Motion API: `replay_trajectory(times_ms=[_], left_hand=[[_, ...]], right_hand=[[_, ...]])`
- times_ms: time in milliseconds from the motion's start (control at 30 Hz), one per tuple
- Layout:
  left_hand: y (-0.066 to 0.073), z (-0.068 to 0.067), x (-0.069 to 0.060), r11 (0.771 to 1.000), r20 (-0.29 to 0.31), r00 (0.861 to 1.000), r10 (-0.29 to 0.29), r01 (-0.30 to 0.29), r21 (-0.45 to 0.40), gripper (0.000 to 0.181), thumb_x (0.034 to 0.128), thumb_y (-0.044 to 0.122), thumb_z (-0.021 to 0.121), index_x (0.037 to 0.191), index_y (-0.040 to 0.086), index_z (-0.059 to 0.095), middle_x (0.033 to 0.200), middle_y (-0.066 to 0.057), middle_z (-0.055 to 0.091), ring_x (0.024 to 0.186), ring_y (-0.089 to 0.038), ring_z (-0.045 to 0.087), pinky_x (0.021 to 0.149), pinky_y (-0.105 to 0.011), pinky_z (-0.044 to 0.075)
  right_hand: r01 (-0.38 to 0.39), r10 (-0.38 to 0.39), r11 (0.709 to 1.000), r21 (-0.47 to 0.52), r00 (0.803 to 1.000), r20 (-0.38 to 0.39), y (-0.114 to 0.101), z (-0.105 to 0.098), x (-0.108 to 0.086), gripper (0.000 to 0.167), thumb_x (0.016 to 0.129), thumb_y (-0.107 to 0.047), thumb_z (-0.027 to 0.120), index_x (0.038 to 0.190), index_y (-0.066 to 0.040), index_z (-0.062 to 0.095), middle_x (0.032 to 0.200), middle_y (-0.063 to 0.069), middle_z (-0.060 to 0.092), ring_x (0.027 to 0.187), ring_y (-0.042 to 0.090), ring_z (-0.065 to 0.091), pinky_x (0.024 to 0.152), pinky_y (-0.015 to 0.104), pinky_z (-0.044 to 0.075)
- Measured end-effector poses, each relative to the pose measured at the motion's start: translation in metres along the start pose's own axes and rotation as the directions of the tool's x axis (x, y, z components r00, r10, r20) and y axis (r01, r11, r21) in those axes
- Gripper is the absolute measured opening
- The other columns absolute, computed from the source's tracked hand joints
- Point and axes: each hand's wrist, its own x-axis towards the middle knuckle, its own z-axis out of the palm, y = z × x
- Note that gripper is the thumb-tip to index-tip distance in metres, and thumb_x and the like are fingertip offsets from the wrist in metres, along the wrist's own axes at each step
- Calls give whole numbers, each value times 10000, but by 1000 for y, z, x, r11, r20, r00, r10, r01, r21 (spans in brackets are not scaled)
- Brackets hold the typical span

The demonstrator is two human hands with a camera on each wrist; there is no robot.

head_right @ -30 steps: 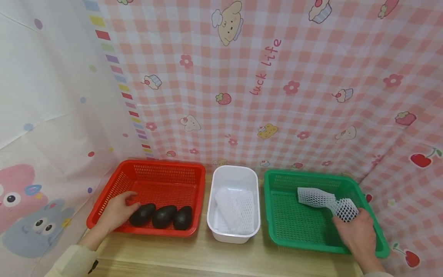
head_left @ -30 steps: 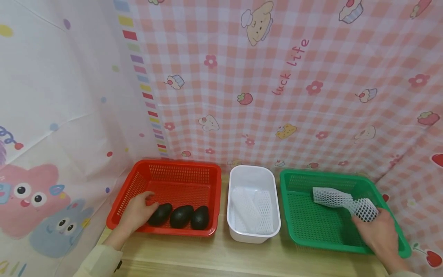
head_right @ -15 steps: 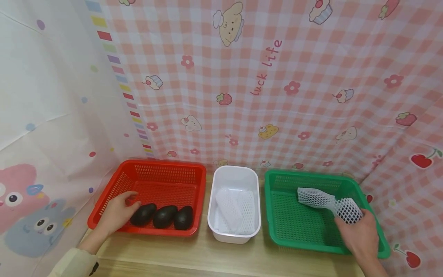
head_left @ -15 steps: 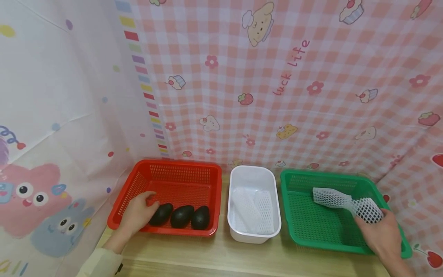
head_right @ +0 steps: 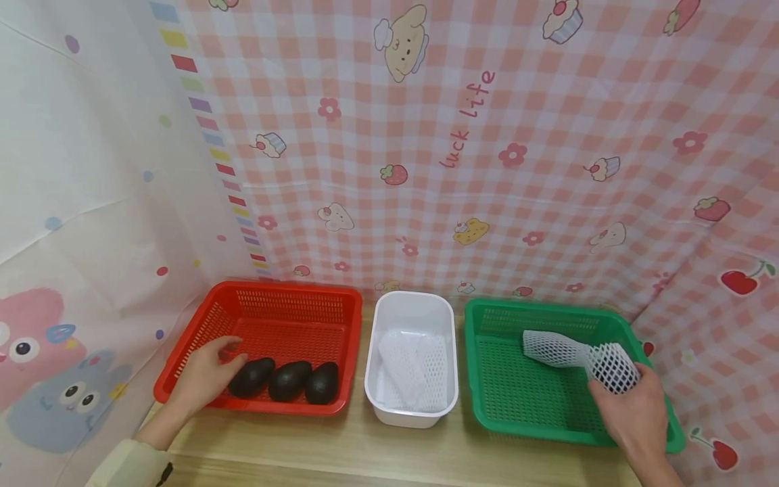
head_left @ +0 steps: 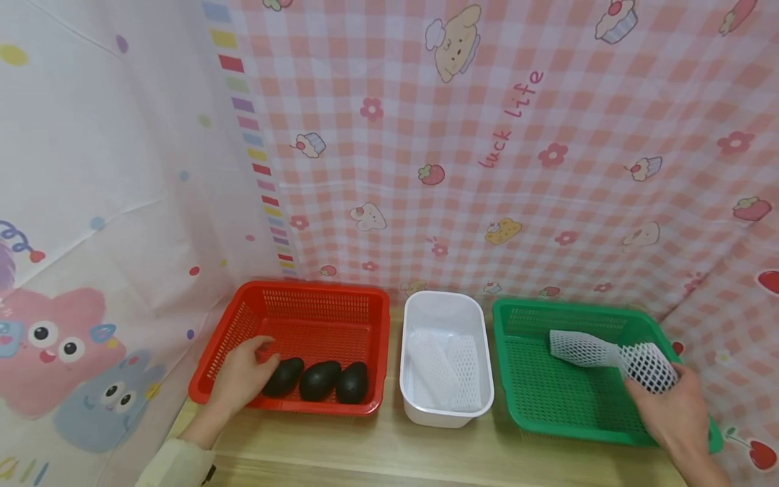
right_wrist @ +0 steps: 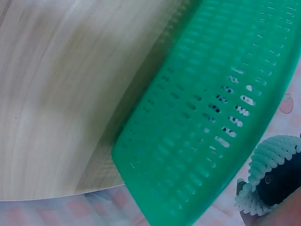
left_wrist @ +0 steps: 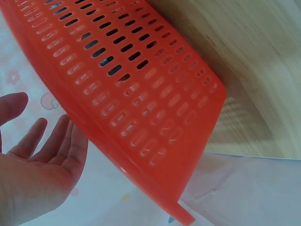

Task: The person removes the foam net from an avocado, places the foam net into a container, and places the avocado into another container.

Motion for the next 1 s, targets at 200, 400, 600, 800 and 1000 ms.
replay_trajectory(times_ms=[200, 400, 600, 800, 1000], left_hand=[[5, 0, 0, 1000, -15, 1000, 16, -16, 2, 402, 958, 150, 712, 1292, -68, 660, 1215, -261, 699, 1023, -395, 700, 945, -589, 537], [12, 2, -1, 1000, -29, 999, 31, -31, 0, 407, 959, 152, 720, 1302, -57, 659, 1250, -259, 686, 1115, -419, 673, 977, -594, 519], [22, 3, -4, 998, -57, 997, 54, -54, -8, 432, 961, 166, 731, 1334, -38, 650, 1290, -250, 674, 1158, -414, 662, 986, -591, 514], [32, 5, -9, 995, -58, 994, 95, -96, -14, 455, 965, 189, 735, 1357, -19, 632, 1339, -231, 648, 1097, -404, 663, 999, -614, 499], [38, 9, -14, 993, -37, 992, 119, -120, -10, 495, 979, 263, 726, 1386, 4, 615, 1388, -206, 625, 1305, -409, 570, 1052, -610, 468]], right_hand=[[32, -32, 999, 13, 999, -7, -10, -3, -5, 871, 908, -317, 755, 1524, 125, 328, 1317, 359, 487, 1067, 484, 535, 740, 486, 416], [66, -65, 998, 26, 998, -5, -22, -2, -14, 875, 904, -303, 769, 1536, 109, 327, 1350, 363, 482, 1098, 482, 526, 785, 507, 406], [77, -77, 996, 36, 997, 8, -33, 0, -24, 882, 913, -334, 768, 1552, 81, 324, 1372, 346, 479, 1125, 474, 518, 786, 519, 401], [136, -137, 990, 45, 991, 5, -44, 4, -36, 843, 906, -310, 775, 1520, 90, 359, 1351, 341, 493, 1109, 476, 528, 794, 533, 407], [203, -205, 978, 53, 978, 30, -55, 9, -50, 827, 914, -298, 780, 1514, 86, 360, 1332, 329, 496, 1072, 458, 539, 746, 490, 415]])
